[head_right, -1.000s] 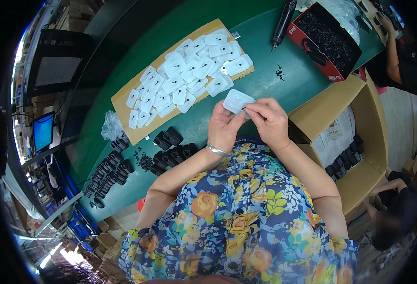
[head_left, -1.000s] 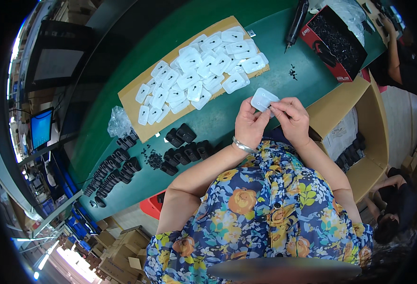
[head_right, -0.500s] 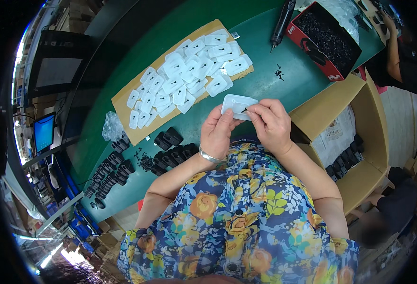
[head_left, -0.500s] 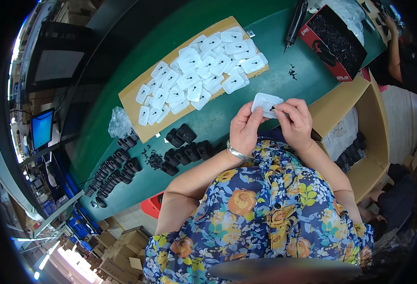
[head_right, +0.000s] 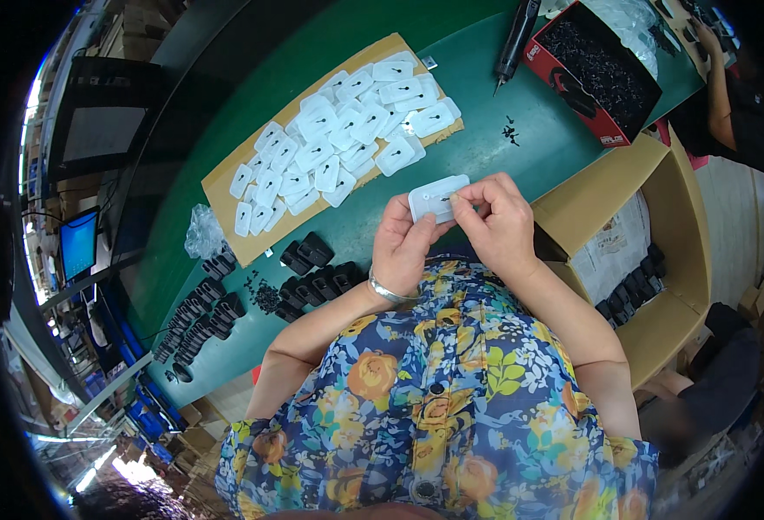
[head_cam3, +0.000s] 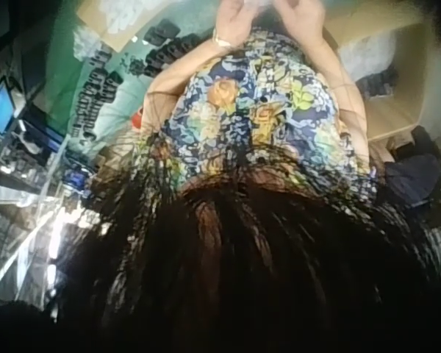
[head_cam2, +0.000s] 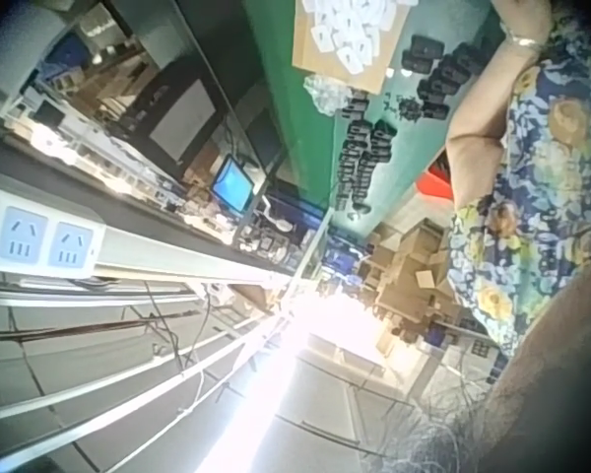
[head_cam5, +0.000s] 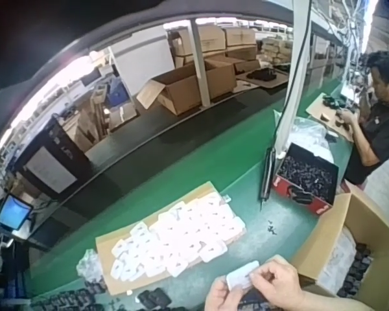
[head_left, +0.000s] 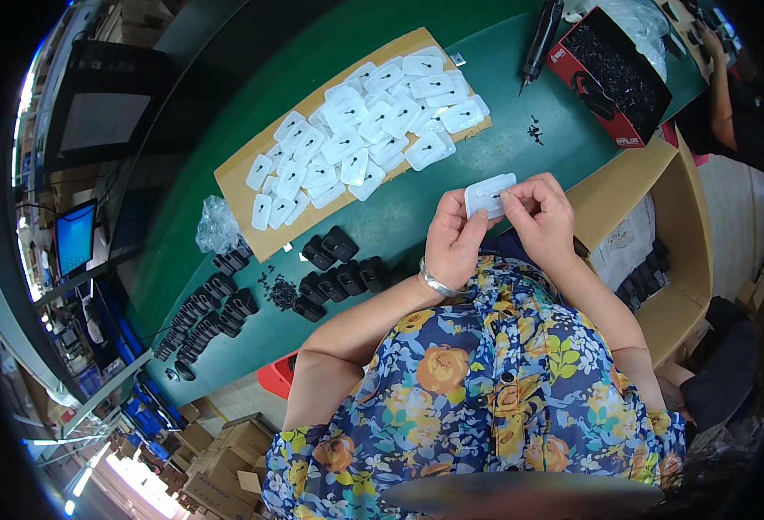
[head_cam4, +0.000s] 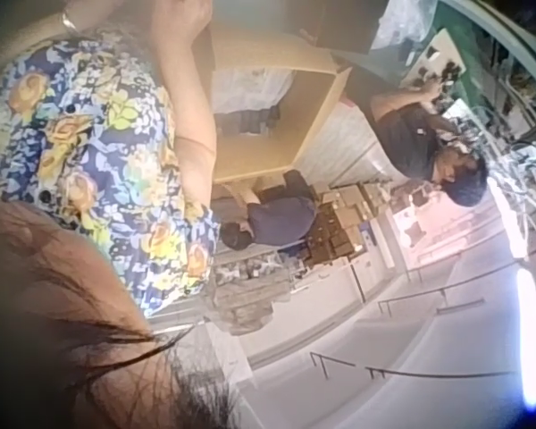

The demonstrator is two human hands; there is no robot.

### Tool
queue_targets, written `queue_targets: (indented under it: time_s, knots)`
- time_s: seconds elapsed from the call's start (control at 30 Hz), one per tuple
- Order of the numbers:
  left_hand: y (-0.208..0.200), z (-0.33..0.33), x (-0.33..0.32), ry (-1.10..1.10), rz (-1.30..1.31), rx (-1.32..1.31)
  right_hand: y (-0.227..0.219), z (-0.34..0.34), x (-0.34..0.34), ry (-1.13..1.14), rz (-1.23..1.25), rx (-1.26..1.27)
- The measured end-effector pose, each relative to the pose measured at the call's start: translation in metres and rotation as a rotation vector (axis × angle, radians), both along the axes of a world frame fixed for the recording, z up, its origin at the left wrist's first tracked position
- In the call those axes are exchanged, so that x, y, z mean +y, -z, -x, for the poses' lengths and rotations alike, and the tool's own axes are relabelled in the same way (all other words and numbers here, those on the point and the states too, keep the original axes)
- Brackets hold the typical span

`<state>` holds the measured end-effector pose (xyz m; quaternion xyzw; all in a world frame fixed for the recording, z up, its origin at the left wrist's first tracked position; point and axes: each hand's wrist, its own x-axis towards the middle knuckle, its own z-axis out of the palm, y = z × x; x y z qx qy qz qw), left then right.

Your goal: The person assembles white plastic shells and black enclosures with black screws, then places the assembled components into a plastic collection bag by hand.

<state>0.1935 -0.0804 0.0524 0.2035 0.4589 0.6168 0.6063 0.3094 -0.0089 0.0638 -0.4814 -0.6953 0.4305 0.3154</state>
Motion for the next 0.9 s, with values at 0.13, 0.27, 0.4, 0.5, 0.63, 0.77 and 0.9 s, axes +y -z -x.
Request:
queue_targets:
  time_s: [0.13, 0.27, 0.4, 0.5, 0.63, 0.77, 0.9]
  knots:
    - [-0.005, -0.001, 0.003, -0.019, 0.029, -0.046, 0.005, 0.001, -0.003, 0.033, 0.046, 0.023]
    - [-0.006, -0.002, 0.004, -0.032, 0.02, -0.044, 0.008, 0.006, -0.005, 0.066, 0.075, 0.019]
    - [-0.002, -0.003, 0.003, -0.062, 0.018, 0.007, 0.009, 0.007, -0.007, 0.07, 0.049, -0.007]
    - [0.005, -0.001, 0.005, -0.075, 0.014, 0.071, 0.006, 0.009, -0.007, 0.045, -0.069, -0.06]
    - [0.01, 0.004, 0.009, -0.096, 0.027, 0.171, 0.003, 0.013, -0.011, 0.057, -0.13, -0.042]
    - [0.013, 0.009, 0.008, -0.111, 0.004, 0.194, 0.003, 0.016, -0.013, 0.051, -0.109, -0.04]
    - [0.015, 0.015, 0.006, -0.082, 0.031, 0.131, 0.007, 0.015, -0.013, 0.029, 0.041, 0.024]
